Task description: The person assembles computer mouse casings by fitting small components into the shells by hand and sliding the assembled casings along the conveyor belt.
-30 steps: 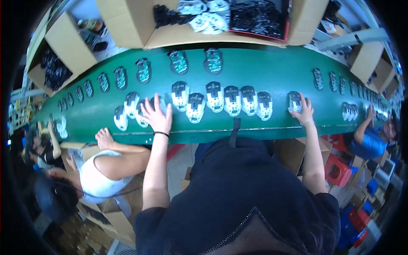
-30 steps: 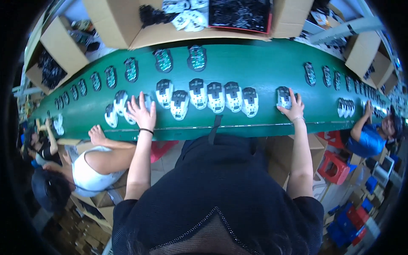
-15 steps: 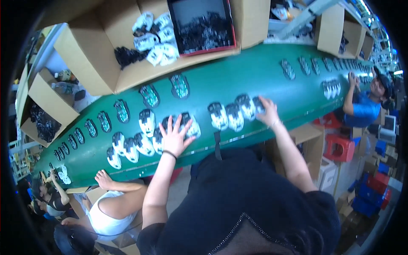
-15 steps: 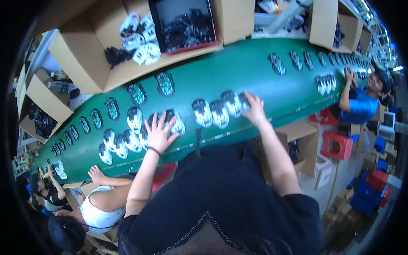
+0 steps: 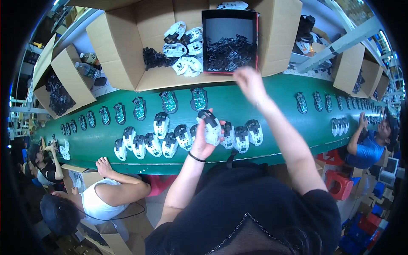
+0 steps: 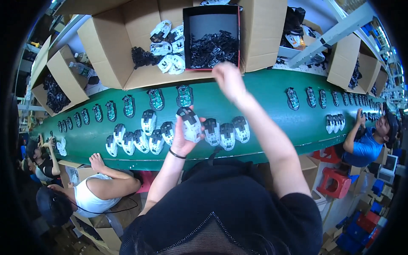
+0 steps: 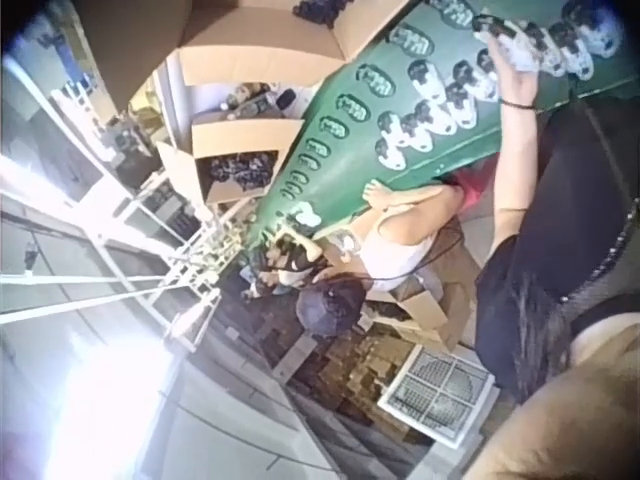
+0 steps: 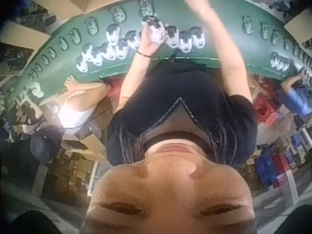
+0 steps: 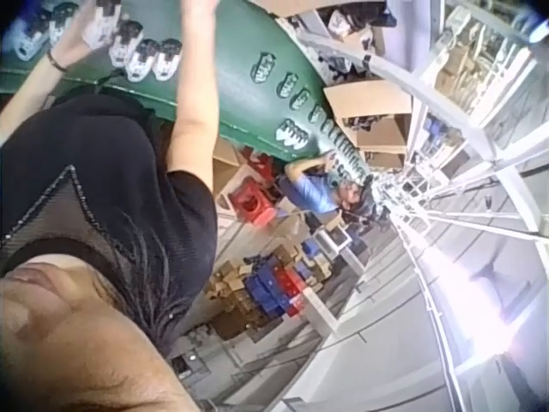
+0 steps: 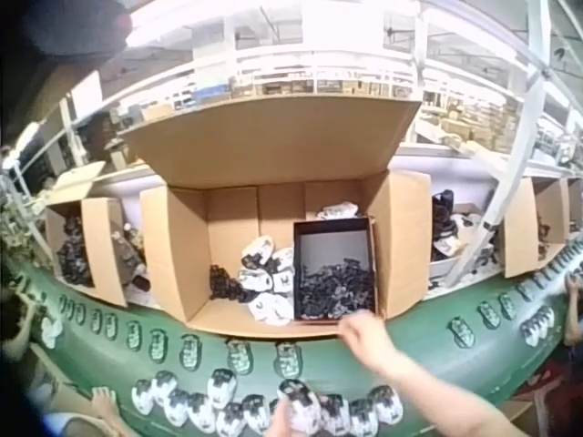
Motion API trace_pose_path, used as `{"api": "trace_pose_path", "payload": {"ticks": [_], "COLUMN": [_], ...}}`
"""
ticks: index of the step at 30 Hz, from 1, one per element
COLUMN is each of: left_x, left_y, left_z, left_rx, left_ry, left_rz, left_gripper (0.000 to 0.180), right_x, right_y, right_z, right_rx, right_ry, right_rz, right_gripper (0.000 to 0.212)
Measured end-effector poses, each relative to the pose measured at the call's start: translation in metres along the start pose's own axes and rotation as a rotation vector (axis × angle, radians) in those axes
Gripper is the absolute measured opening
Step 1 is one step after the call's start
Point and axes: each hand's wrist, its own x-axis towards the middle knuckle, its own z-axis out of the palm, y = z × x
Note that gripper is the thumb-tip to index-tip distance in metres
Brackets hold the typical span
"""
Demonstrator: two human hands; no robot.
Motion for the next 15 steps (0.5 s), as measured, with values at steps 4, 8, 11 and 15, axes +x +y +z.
{"api": "trace_pose_path", "payload": {"ticks": [4,8,11,15], "left_x": [-0.006,-0.016,-0.013,0.008], "left_y": [0.025,0.030,0.032,0.042], "left_z": [-0.001,-0.005,-0.005,0.000], "left_rx": [-0.104,-0.171,-0.138,-0.078], "left_ry": [0.039,0.080,0.138,0.063], "left_rz": [-0.001,0.048,0.056,-0.038], "left_gripper": [0.060,0.058,0.059,0.059], "right_x": [0.091,0.127,0.138,0.144], "right_y": [0.054,0.074,0.066,0.079], "right_z": [0.022,0.014,0.007,0.003], "right_rx": [-0.447,-0.374,0.008,0.740], "right_ry": [0.063,-0.051,-0.082,-0.136], "right_rz": [-0.175,-0.137,0.210,0.584], "right_gripper": [0.006,0.012,0.010,0.011]}}
